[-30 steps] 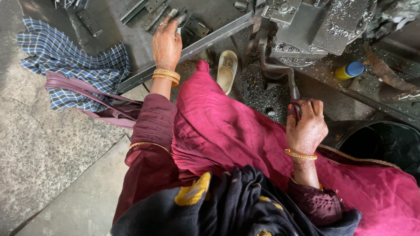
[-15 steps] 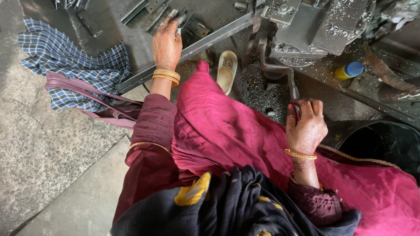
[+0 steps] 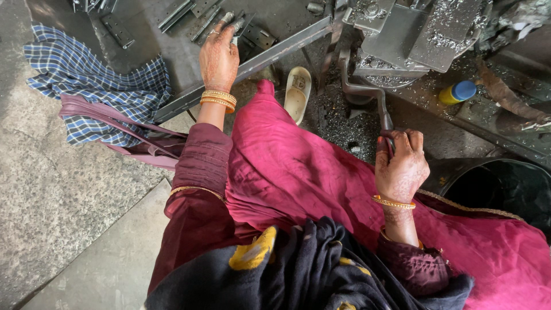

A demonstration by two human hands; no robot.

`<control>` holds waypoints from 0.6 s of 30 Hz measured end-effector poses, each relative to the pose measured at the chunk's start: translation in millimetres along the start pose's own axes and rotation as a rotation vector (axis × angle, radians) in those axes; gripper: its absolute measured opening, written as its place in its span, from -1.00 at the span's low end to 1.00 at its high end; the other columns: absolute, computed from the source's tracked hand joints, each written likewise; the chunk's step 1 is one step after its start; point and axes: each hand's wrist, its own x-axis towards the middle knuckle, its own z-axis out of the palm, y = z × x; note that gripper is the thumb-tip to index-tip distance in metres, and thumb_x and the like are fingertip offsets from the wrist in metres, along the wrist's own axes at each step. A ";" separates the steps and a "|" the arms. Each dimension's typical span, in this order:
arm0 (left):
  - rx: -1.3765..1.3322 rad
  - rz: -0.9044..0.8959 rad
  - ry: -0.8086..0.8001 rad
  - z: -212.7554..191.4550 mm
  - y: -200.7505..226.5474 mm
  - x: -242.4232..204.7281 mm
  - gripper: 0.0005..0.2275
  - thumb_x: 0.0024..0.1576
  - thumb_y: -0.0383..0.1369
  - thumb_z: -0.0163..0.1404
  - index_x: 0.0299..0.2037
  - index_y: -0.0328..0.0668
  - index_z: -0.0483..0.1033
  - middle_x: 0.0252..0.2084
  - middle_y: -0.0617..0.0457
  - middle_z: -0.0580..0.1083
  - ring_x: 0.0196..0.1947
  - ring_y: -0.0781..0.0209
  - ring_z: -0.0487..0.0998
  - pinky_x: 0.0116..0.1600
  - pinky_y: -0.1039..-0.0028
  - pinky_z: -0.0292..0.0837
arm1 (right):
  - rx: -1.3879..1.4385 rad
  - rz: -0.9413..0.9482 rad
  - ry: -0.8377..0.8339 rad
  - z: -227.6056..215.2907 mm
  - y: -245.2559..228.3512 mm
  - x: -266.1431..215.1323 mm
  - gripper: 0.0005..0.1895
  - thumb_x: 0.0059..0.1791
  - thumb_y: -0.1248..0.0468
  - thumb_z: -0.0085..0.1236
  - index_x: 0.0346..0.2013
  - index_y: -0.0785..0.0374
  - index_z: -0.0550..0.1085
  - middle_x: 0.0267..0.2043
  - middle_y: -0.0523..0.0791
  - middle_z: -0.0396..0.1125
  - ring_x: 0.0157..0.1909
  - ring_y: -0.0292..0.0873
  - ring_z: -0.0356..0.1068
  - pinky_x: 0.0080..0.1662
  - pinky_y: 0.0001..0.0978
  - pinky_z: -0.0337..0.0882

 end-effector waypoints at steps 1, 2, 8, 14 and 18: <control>-0.001 0.001 0.002 0.0 0.1 0.4 -0.72 0.10 -0.53 0.09 0.04 -0.21 0.56 0.20 -0.22 0.49 0.10 -0.17 0.55 0.16 0.17 0.47 | -0.002 0.002 0.000 0.1 0.1 0.2 -0.85 0.09 0.24 0.26 -0.09 0.20 0.54 -0.01 -0.04 0.36 -0.15 0.06 0.47 -0.17 -0.12 0.46; -0.001 0.002 0.004 -0.1 0.2 0.2 -0.72 0.11 -0.53 0.09 0.04 -0.21 0.56 0.20 -0.22 0.49 0.10 -0.17 0.55 0.17 0.17 0.48 | -0.003 0.003 -0.001 0.2 0.1 0.3 -0.85 0.09 0.24 0.26 -0.09 0.20 0.54 -0.01 -0.04 0.36 -0.15 0.06 0.47 -0.17 -0.12 0.46; -0.008 0.002 -0.001 -1.5 1.1 0.3 -0.72 0.10 -0.53 0.09 0.04 -0.22 0.56 0.21 -0.21 0.48 0.11 -0.17 0.55 0.18 0.18 0.47 | -0.012 0.007 -0.003 0.7 0.5 0.0 -0.85 0.08 0.24 0.26 -0.09 0.20 0.54 -0.01 -0.03 0.35 -0.16 0.06 0.47 -0.18 -0.12 0.46; -0.014 0.016 0.010 -0.5 0.0 -0.5 -0.72 0.09 -0.53 0.10 0.03 -0.23 0.56 0.20 -0.21 0.49 0.10 -0.18 0.54 0.17 0.17 0.46 | -0.003 -0.002 0.013 1.7 1.1 -1.0 -0.85 0.08 0.24 0.27 -0.08 0.20 0.55 0.01 -0.04 0.36 -0.14 0.06 0.48 -0.16 -0.11 0.46; 0.007 0.011 -0.008 1.4 -1.6 0.4 -0.71 0.10 -0.52 0.11 0.05 -0.22 0.56 0.20 -0.22 0.48 0.10 -0.17 0.55 0.18 0.18 0.47 | -0.013 0.006 0.003 2.1 2.0 -1.0 -0.84 0.08 0.24 0.28 -0.08 0.21 0.54 0.02 -0.02 0.36 -0.16 0.06 0.48 -0.18 -0.11 0.47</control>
